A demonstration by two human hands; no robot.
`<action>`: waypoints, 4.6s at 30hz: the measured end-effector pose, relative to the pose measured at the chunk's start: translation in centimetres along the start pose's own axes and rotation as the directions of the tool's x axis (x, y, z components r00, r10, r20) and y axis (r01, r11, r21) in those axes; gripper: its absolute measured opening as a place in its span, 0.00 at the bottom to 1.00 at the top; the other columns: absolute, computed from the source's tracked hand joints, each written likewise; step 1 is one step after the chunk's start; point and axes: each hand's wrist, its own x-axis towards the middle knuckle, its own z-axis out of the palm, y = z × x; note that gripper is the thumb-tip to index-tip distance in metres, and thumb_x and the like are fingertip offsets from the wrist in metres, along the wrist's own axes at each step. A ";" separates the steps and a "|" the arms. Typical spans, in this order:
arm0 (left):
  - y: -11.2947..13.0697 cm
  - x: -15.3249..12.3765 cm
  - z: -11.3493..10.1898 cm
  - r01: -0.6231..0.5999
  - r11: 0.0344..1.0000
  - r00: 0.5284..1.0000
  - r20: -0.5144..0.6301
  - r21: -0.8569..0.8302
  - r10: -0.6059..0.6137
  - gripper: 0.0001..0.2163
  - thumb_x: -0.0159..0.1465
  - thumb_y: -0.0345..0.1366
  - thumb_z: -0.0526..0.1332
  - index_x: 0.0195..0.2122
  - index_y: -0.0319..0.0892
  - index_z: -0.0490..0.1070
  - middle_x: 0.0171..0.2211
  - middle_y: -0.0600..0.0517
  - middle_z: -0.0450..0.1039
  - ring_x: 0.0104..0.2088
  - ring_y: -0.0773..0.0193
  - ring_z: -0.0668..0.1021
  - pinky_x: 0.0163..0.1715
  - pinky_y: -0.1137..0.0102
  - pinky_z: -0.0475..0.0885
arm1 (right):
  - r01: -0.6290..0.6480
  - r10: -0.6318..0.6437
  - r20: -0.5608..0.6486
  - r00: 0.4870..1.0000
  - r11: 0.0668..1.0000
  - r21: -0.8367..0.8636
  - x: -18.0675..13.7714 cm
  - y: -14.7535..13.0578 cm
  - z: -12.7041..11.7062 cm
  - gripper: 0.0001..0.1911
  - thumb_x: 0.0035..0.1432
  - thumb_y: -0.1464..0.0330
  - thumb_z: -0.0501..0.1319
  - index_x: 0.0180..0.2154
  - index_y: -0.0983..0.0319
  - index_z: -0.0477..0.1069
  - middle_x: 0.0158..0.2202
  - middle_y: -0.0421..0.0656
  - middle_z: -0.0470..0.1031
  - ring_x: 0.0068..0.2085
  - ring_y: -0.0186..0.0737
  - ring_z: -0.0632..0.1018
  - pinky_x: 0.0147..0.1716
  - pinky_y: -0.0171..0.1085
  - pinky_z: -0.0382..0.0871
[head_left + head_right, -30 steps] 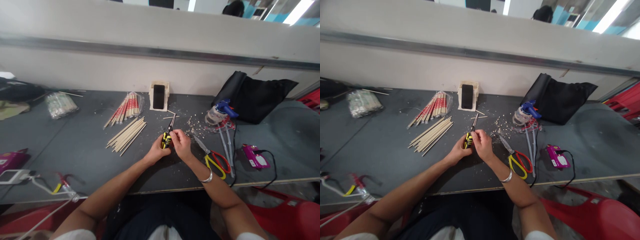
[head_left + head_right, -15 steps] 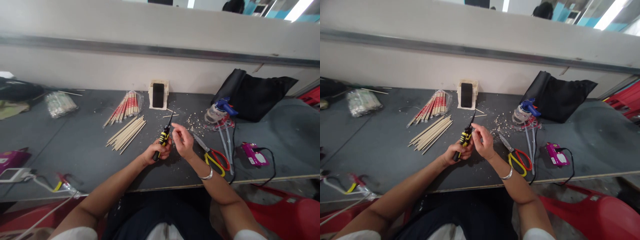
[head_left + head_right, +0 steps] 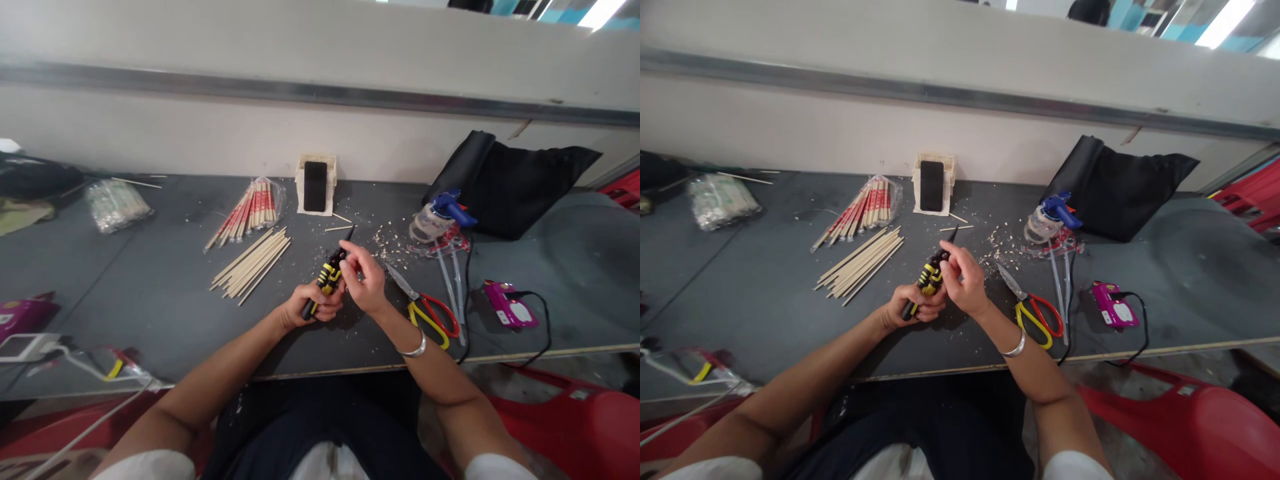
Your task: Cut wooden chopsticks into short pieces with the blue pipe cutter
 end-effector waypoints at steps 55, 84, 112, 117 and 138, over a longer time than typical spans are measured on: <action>-0.6 1.1 1.6 -0.012 0.924 0.865 -0.460 0.383 0.202 0.16 0.46 0.45 0.69 0.21 0.43 0.63 0.12 0.60 0.57 0.14 0.74 0.60 0.16 0.74 0.57 | 0.216 -0.179 0.182 0.967 0.953 -0.212 -0.7 0.8 0.9 0.18 0.70 0.64 0.56 0.55 0.54 0.77 0.35 0.44 0.72 0.39 0.42 0.73 0.42 0.42 0.69; -0.1 1.2 -0.1 -0.416 0.813 0.664 -0.474 0.408 0.578 0.22 0.51 0.40 0.76 0.41 0.45 0.66 0.35 0.57 0.72 0.35 0.67 0.74 0.35 0.72 0.71 | -0.433 0.360 0.254 0.898 0.827 0.358 -1.6 3.1 3.1 0.19 0.64 0.56 0.60 0.53 0.56 0.73 0.46 0.43 0.81 0.45 0.44 0.81 0.47 0.42 0.77; -0.3 1.2 0.8 -0.394 0.877 0.785 -0.394 0.276 0.477 0.24 0.50 0.41 0.75 0.44 0.46 0.68 0.34 0.58 0.74 0.35 0.66 0.77 0.37 0.71 0.72 | -0.109 0.110 0.047 0.993 0.994 -0.016 -2.1 1.8 3.1 0.18 0.74 0.59 0.48 0.54 0.57 0.70 0.44 0.47 0.81 0.43 0.44 0.81 0.44 0.43 0.77; -1.1 1.5 0.5 -0.335 0.900 0.768 -0.472 0.279 0.432 0.27 0.51 0.50 0.76 0.47 0.48 0.68 0.43 0.55 0.75 0.49 0.62 0.76 0.52 0.68 0.70 | -0.066 0.068 0.020 0.997 0.995 -0.078 -2.6 2.5 3.3 0.20 0.72 0.62 0.49 0.60 0.57 0.68 0.46 0.48 0.79 0.47 0.46 0.79 0.48 0.46 0.75; 0.0 0.8 0.8 -0.253 0.891 0.780 -0.466 0.376 0.418 0.25 0.49 0.50 0.75 0.37 0.43 0.66 0.16 0.64 0.59 0.15 0.72 0.62 0.15 0.74 0.59 | -0.241 0.222 0.110 0.969 0.944 0.223 -1.3 1.7 2.0 0.18 0.68 0.63 0.56 0.55 0.55 0.76 0.45 0.45 0.81 0.45 0.42 0.80 0.50 0.45 0.77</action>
